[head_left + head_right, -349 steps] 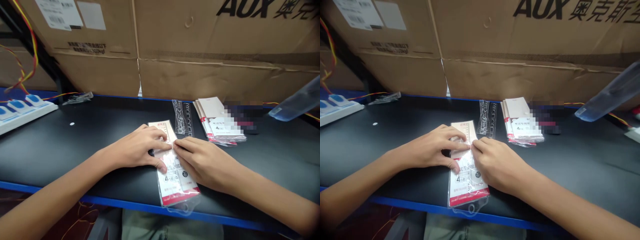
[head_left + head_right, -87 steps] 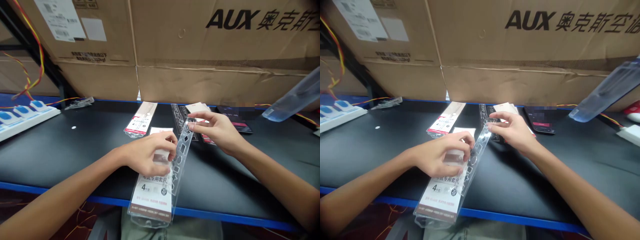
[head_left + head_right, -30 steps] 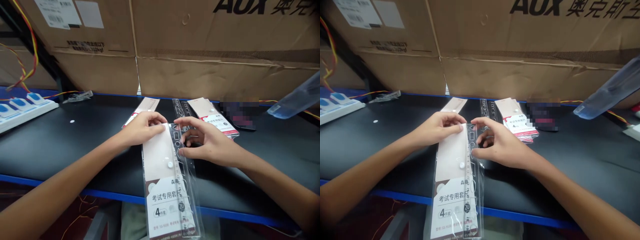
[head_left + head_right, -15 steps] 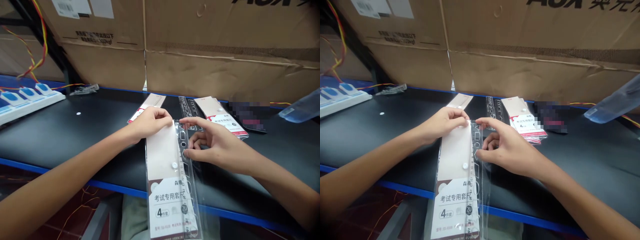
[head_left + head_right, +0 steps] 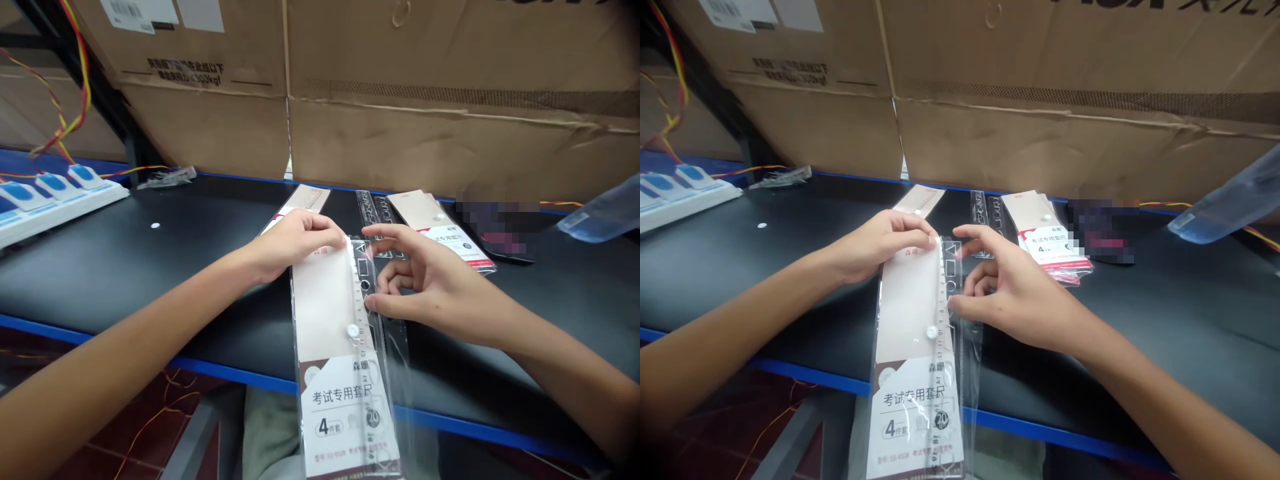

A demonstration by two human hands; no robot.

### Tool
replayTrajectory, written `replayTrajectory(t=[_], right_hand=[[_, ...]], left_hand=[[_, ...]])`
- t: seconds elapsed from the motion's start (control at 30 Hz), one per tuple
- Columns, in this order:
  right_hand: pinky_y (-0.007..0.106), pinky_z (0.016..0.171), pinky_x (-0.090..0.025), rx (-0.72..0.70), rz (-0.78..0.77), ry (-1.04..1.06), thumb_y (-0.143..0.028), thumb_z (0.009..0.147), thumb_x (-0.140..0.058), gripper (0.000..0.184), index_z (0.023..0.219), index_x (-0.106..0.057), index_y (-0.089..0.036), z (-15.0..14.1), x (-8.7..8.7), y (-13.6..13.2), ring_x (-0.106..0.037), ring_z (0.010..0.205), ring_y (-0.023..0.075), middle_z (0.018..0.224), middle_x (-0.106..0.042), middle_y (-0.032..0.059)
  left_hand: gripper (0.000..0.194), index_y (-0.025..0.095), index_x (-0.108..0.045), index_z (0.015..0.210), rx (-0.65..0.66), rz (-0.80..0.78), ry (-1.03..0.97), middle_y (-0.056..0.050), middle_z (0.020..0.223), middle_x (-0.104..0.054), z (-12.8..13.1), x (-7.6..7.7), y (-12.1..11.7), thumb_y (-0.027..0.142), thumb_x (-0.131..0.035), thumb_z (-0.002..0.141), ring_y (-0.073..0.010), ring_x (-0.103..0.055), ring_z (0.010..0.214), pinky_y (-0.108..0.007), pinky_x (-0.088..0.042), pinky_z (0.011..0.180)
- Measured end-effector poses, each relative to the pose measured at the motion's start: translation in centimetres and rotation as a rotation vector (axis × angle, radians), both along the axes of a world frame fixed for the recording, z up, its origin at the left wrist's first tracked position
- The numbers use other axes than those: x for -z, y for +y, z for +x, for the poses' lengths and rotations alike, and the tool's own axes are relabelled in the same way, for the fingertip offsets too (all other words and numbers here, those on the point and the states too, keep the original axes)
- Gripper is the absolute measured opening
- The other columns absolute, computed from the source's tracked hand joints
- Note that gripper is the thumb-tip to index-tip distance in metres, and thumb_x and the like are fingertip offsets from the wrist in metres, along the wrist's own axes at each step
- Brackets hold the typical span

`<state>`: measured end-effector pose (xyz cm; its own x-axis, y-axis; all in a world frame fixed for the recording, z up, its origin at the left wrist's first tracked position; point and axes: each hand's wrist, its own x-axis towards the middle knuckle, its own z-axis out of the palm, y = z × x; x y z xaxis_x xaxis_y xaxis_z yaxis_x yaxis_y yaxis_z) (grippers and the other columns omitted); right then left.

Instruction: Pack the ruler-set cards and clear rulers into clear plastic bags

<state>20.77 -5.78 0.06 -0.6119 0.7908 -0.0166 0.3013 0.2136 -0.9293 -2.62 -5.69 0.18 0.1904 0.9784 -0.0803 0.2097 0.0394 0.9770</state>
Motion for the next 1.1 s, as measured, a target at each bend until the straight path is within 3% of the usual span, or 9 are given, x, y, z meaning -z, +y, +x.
replayTrajectory(t=[0.2, 0.27, 0.43, 0.67, 0.77, 0.97, 1.1], right_hand=[[0.03, 0.071, -0.058, -0.051, -0.12, 0.056, -0.022, 0.075, -0.085, 0.074, 0.137, -0.046, -0.033, -0.1, 0.5, 0.1, -0.066, 0.08, 0.0156, 0.104, -0.065, 0.0006], [0.032, 0.075, -0.058, -0.062, -0.168, 0.119, -0.026, 0.08, -0.082, 0.067, 0.137, -0.047, -0.031, 0.0, 0.6, 0.2, -0.068, 0.084, 0.0175, 0.101, -0.068, 0.0011], [0.031, 0.069, -0.057, -0.043, -0.204, 0.189, -0.032, 0.091, -0.072, 0.046, 0.132, -0.052, -0.025, -0.1, 0.7, 0.7, -0.068, 0.072, 0.016, 0.084, -0.073, 0.0014], [0.029, 0.069, -0.056, -0.037, -0.293, 0.172, -0.025, 0.079, -0.083, 0.057, 0.129, -0.055, -0.025, -0.2, 0.5, 0.8, -0.068, 0.074, 0.0165, 0.082, -0.074, 0.0], [0.03, 0.071, -0.055, -0.031, -0.293, 0.155, -0.024, 0.08, -0.08, 0.054, 0.129, -0.056, -0.024, -0.3, 0.3, 0.8, -0.068, 0.074, 0.0166, 0.083, -0.074, 0.0008], [0.03, 0.07, -0.053, 0.113, -0.232, 0.145, -0.025, 0.079, -0.081, 0.048, 0.123, -0.061, -0.021, -0.3, 0.8, 1.3, -0.065, 0.07, 0.0158, 0.075, -0.073, 0.0004], [0.027, 0.069, -0.052, 0.18, -0.255, 0.185, -0.023, 0.071, -0.087, 0.05, 0.116, -0.064, -0.022, 0.2, 1.5, 2.0, -0.064, 0.071, 0.0148, 0.08, -0.074, 0.0003]], left_hand=[[0.013, 0.017, -0.078, 0.084, 0.057, 0.024, -0.003, 0.0, 0.073, -0.068, 0.0, 0.0, 0.0, 0.028, -0.074, 0.079, -0.0101, -0.056, 0.062, -0.022, -0.04, 0.056], [0.014, 0.017, -0.079, 0.085, 0.065, 0.036, -0.008, 0.0, 0.074, -0.069, 0.0, 0.1, 0.0, 0.028, -0.074, 0.079, -0.0105, -0.057, 0.064, -0.022, -0.042, 0.058], [0.017, 0.018, -0.08, 0.089, 0.104, 0.034, -0.018, -0.002, 0.08, -0.073, 0.1, -0.1, 0.0, 0.031, -0.075, 0.079, -0.0124, -0.061, 0.069, -0.023, -0.044, 0.061], [0.019, 0.017, -0.081, 0.09, 0.153, 0.042, 0.017, -0.002, 0.08, -0.072, 0.5, -0.2, 0.0, 0.033, -0.074, 0.084, -0.0116, -0.06, 0.069, -0.022, -0.044, 0.061], [0.02, 0.016, -0.08, 0.092, 0.156, 0.024, 0.011, -0.003, 0.081, -0.073, 0.5, -0.1, 0.0, 0.033, -0.074, 0.085, -0.0118, -0.061, 0.069, -0.022, -0.045, 0.062], [0.029, 0.016, -0.079, 0.098, 0.146, -0.094, -0.068, -0.008, 0.1, -0.077, -0.2, 0.8, 0.4, 0.039, -0.079, 0.081, -0.0187, -0.068, 0.089, -0.027, -0.051, 0.075], [0.03, 0.016, -0.079, 0.1, 0.087, -0.169, -0.163, -0.007, 0.098, -0.077, -0.6, 1.2, 0.7, 0.035, -0.084, 0.077, -0.019, -0.07, 0.091, -0.028, -0.052, 0.077]])
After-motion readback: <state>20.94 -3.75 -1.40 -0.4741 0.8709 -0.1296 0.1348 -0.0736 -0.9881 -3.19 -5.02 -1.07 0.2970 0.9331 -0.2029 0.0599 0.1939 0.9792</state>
